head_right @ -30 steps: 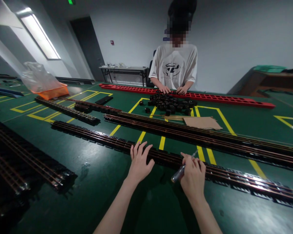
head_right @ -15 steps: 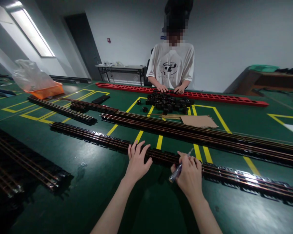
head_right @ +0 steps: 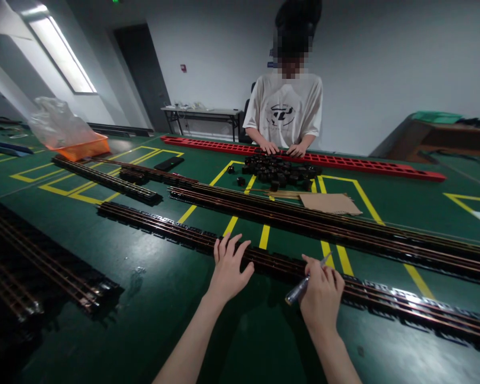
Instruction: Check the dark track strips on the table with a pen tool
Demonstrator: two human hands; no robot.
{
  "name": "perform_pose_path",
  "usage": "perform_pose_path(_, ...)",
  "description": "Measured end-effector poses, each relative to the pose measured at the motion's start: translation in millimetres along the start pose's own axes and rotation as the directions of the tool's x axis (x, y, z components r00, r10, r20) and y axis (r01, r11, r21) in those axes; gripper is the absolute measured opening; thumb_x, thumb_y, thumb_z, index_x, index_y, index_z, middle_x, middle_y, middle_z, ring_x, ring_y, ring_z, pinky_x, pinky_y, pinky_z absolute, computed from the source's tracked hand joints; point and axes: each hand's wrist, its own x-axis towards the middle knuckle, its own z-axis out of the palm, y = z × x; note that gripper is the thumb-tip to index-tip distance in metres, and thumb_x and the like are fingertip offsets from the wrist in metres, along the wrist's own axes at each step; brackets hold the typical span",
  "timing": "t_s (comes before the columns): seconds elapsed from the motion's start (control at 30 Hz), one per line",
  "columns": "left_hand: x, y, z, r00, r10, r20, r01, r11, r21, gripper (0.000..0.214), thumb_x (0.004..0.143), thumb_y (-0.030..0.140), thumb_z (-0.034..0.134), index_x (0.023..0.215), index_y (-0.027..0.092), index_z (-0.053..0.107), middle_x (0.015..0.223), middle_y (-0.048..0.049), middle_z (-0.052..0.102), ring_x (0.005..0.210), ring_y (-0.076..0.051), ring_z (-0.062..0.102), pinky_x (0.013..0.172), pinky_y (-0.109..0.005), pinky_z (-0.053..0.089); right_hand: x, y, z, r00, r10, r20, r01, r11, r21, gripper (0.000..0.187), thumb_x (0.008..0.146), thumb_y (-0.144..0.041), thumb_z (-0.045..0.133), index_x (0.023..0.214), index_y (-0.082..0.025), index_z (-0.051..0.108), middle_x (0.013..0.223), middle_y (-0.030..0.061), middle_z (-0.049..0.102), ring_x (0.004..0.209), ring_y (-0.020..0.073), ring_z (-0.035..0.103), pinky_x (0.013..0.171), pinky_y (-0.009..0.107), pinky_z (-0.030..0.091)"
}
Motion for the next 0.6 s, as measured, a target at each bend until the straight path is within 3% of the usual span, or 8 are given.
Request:
perform_pose_path(0.13,1,1,-1.0,1.000,0.000,0.000,0.000,1.000,-0.002,0.041,0.082,0.033,0.050,0.122,0.022,0.051,0.134,-0.0081,0.046,0.134,-0.030,0.027,0.110,-0.059,0.018,1,1,1,0.993,-0.110,0.032,0.106,0.989,0.102,0.020,0.072,-0.007,0.042,0.085,-0.022,0.042,0.098,0.0085,0.067,0.077,0.0240,0.055,0.081,0.038,0.033)
perform_pose_path(0.27,1,2,-2.3,1.000,-0.002,0.006,0.002,1.000,0.007,0.042,0.082,0.035,0.050,0.121,0.022,0.052,0.133,-0.0081,0.047,0.133,-0.030,0.027,0.111,-0.057,0.016,5,-3,3,0.983,-0.182,0.030,0.180,0.981,0.069,0.014,0.072,-0.020,0.051,0.079,-0.023,0.038,0.098,0.0093,0.066,0.079,0.0244,0.056,0.085,0.039,0.033)
perform_pose_path(0.4,1,2,-2.6,1.000,-0.001,0.019,0.001,1.000,-0.003,0.041,0.083,0.035,0.048,0.121,0.021,0.052,0.132,-0.0084,0.047,0.133,-0.029,0.027,0.112,-0.057,0.015,7,-7,2,0.989,-0.143,0.038,0.143,0.990,0.002,0.013,0.075,-0.021,0.050,0.078,-0.022,0.038,0.094,0.0093,0.067,0.075,0.0241,0.055,0.084,0.039,0.033)
perform_pose_path(0.6,0,1,-0.6,1.000,0.003,0.018,-0.003,1.000,0.007,0.042,0.082,0.034,0.049,0.122,0.021,0.050,0.134,-0.0078,0.045,0.134,-0.030,0.026,0.111,-0.058,0.016,7,-18,-3,0.994,-0.089,0.066,0.090,0.996,-0.025,0.017,0.072,-0.006,0.043,0.080,-0.020,0.043,0.084,0.0096,0.065,0.077,0.0259,0.054,0.083,0.040,0.033)
